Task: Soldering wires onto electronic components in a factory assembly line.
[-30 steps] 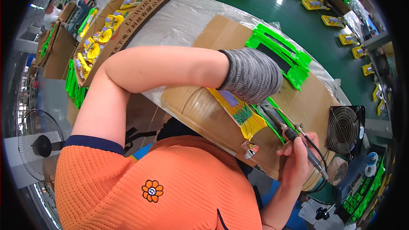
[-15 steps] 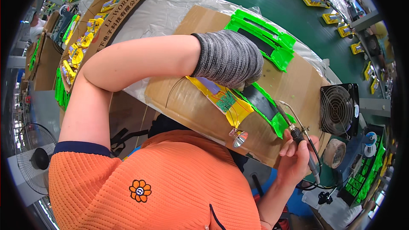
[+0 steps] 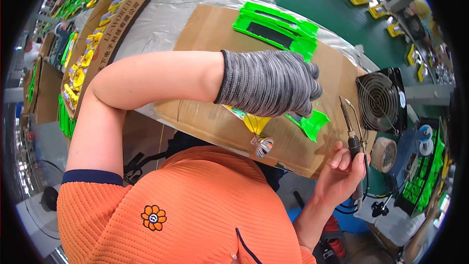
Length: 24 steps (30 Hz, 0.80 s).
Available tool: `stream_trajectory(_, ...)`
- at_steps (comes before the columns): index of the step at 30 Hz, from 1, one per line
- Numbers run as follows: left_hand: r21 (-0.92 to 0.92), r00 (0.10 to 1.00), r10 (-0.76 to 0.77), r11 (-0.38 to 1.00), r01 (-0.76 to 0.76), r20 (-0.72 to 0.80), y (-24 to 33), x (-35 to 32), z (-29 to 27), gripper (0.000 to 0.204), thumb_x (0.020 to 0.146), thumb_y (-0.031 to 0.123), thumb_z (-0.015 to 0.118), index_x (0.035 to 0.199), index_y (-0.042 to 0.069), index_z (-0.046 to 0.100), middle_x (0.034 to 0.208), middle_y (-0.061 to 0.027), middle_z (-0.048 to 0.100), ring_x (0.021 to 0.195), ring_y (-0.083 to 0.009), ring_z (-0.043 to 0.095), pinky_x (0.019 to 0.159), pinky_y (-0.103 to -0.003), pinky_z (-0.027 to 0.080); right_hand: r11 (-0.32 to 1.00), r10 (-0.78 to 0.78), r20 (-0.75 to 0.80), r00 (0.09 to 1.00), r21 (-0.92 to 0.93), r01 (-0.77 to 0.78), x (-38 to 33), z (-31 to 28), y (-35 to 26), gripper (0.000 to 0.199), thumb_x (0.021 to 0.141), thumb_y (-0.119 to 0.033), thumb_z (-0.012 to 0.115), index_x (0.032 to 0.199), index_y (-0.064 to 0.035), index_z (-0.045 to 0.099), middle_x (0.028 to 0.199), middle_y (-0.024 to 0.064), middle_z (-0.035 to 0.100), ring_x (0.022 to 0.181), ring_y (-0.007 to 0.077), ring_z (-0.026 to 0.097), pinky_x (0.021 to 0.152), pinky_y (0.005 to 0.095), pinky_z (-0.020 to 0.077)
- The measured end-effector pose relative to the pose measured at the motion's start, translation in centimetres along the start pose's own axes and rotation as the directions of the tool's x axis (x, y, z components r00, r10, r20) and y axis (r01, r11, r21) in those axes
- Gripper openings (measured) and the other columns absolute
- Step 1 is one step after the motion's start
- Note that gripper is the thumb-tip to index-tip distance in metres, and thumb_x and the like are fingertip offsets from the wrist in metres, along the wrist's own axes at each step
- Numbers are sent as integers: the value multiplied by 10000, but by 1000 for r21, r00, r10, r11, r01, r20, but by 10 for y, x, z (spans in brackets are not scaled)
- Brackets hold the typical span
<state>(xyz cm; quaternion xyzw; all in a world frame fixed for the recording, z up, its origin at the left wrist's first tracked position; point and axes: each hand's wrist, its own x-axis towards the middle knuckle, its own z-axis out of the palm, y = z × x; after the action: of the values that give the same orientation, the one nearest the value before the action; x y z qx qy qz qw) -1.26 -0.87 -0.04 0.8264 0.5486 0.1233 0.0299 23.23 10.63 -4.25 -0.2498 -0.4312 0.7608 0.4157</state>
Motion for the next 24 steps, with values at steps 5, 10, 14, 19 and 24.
stream_trajectory(5,118,987,50,991,-69,151,1,22,9,192,781,194,630,953,145,702,926,-56,625,929,-240,615,783,-382,513,998,37,-23,999,-41,-38,-3,-6,-2,100,961,-143,527,969,-53,483,598,26,452,527,149,499,908,413,499)
stream_trajectory(10,126,972,67,987,-97,225,1,18,4,198,769,216,637,943,145,701,941,-38,632,920,-236,623,759,-367,521,998,55,8,998,-36,-55,-1,-8,-1,114,952,-142,541,961,-44,482,592,40,462,522,168,505,872,404,509)
stream_trajectory(14,34,960,-91,996,85,264,8,7,0,233,801,248,622,981,111,677,937,-52,626,900,-248,621,762,-391,522,996,70,-2,998,-61,-70,0,-8,0,122,950,-144,542,977,-41,483,590,43,462,523,168,507,862,403,513)
stream_trajectory(19,86,992,-93,993,86,87,7,-16,-13,272,800,145,644,1067,93,659,1077,-94,621,1114,-295,580,905,-399,497,995,78,52,996,-64,-75,-2,-7,-2,132,949,-148,539,1000,-41,480,589,41,462,520,163,504,852,403,519)
stream_trajectory(24,-138,952,-291,951,277,-95,17,-54,-30,238,796,118,713,1024,92,649,996,-75,611,1045,-306,578,874,-416,491,991,99,75,992,-101,-92,-4,-4,-2,133,944,-154,542,985,-50,469,588,30,464,510,157,504,887,424,516)
